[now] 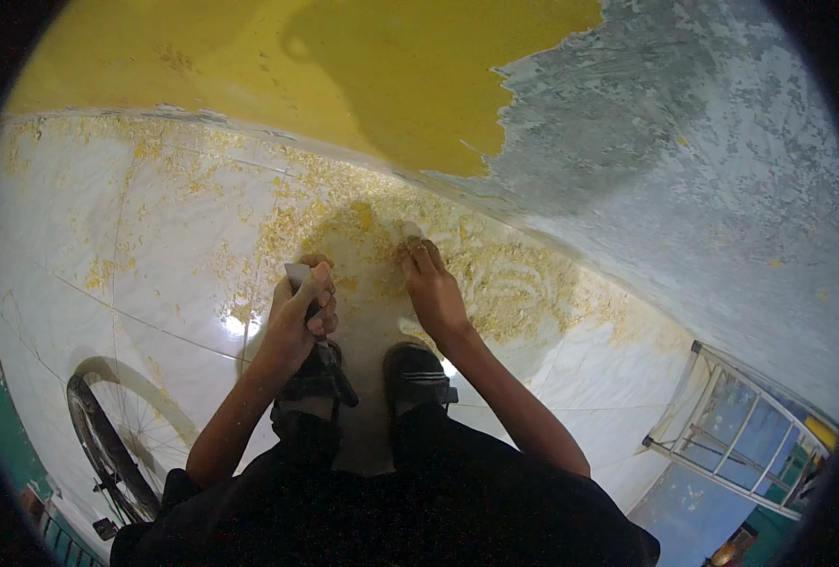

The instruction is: Scraping old paint off a wall using a putty knife and cleaning up debris.

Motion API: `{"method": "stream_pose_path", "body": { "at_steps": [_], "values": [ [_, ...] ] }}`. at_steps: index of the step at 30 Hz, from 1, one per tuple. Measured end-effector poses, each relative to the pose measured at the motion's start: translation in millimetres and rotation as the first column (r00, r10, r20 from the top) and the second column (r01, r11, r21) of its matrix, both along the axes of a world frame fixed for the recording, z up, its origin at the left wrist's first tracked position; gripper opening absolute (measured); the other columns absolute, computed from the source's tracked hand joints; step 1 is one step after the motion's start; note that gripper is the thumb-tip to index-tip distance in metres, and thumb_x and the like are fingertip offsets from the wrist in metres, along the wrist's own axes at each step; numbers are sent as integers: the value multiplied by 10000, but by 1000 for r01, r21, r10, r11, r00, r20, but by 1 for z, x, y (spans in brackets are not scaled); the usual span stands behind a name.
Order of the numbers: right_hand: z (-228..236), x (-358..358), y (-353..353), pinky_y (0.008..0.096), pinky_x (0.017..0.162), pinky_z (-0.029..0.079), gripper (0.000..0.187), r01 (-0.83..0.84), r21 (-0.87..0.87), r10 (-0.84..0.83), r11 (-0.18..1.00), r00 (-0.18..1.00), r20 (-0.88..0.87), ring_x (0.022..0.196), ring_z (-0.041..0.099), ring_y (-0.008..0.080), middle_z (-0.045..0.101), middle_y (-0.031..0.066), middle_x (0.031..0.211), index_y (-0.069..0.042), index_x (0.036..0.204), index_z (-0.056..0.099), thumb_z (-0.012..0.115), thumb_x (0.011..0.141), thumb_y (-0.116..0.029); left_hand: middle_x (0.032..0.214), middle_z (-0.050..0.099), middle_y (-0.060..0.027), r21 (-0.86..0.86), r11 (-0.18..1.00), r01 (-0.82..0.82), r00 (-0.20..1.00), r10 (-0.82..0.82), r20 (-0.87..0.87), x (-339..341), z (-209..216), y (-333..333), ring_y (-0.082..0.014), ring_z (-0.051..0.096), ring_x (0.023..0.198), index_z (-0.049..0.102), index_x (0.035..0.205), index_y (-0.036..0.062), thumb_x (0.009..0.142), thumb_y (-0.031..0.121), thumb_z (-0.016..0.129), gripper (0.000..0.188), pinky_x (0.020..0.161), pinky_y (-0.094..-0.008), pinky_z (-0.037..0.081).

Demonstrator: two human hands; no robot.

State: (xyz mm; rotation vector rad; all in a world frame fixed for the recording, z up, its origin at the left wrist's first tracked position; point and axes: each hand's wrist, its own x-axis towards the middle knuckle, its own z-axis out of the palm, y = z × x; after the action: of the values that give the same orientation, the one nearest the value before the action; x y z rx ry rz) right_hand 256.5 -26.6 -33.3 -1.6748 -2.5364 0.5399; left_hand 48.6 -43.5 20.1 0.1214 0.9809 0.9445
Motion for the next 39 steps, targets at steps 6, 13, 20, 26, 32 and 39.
{"method": "stream_pose_path", "body": {
  "at_steps": [6, 13, 20, 26, 32, 39],
  "values": [
    [-11, 3, 0, 355, 904, 472, 429, -92, 137, 83, 986, 994, 64, 1138, 485, 330, 501, 167, 1212, 41, 1144, 526, 510, 715, 41, 620, 426, 26, 11, 1000, -23, 1000, 23, -4, 1, 6, -1, -45, 350, 423, 464, 949, 64, 850, 283, 634, 294, 414, -215, 279],
    [-16, 18, 6, 359, 872, 482, 405, -54, 159, 67, 986, 995, -78, 1121, 506, 318, 539, 171, 1173, 9, 1120, 554, 527, 716, 27, 635, 411, 28, 72, 996, -52, 998, 54, -25, -7, 19, -14, -49, 344, 425, 463, 955, 71, 868, 263, 608, 256, 415, -215, 286],
    [-3, 25, -28, 334, 757, 514, 162, 470, 26, -419, 882, 810, -409, 830, 646, 312, 639, 186, 997, -2, 974, 637, 547, 842, -29, 539, 391, 14, 147, 989, -17, 977, 48, -209, -30, 20, -46, -55, 347, 433, 450, 982, 57, 901, 200, 560, 198, 415, -216, 307],
    [5, -1, -57, 321, 702, 528, 161, 486, -270, -556, 831, 705, -441, 792, 664, 246, 663, 161, 924, -13, 968, 655, 577, 828, -30, 568, 460, -8, 9, 981, 195, 948, -186, -257, -26, 12, -74, -82, 425, 430, 458, 1034, 49, 870, 198, 606, 267, 428, -219, 350],
    [8, -12, -51, 300, 700, 533, 174, 419, -285, -506, 862, 692, -515, 794, 668, 245, 664, 162, 925, -3, 987, 653, 561, 843, -32, 591, 506, -13, 72, 942, 328, 902, -289, -321, 6, 19, -53, -86, 465, 443, 487, 1028, 50, 837, 209, 650, 297, 412, -223, 364],
    [31, -7, -39, 345, 756, 500, 198, 387, -345, -517, 855, 596, -614, 856, 647, 308, 643, 202, 946, -2, 995, 640, 534, 835, -49, 642, 524, -31, 173, 946, 276, 925, -212, -314, 38, 35, -6, -96, 477, 472, 494, 972, 48, 905, 250, 549, 220, 451, -223, 376]
  ]
}}
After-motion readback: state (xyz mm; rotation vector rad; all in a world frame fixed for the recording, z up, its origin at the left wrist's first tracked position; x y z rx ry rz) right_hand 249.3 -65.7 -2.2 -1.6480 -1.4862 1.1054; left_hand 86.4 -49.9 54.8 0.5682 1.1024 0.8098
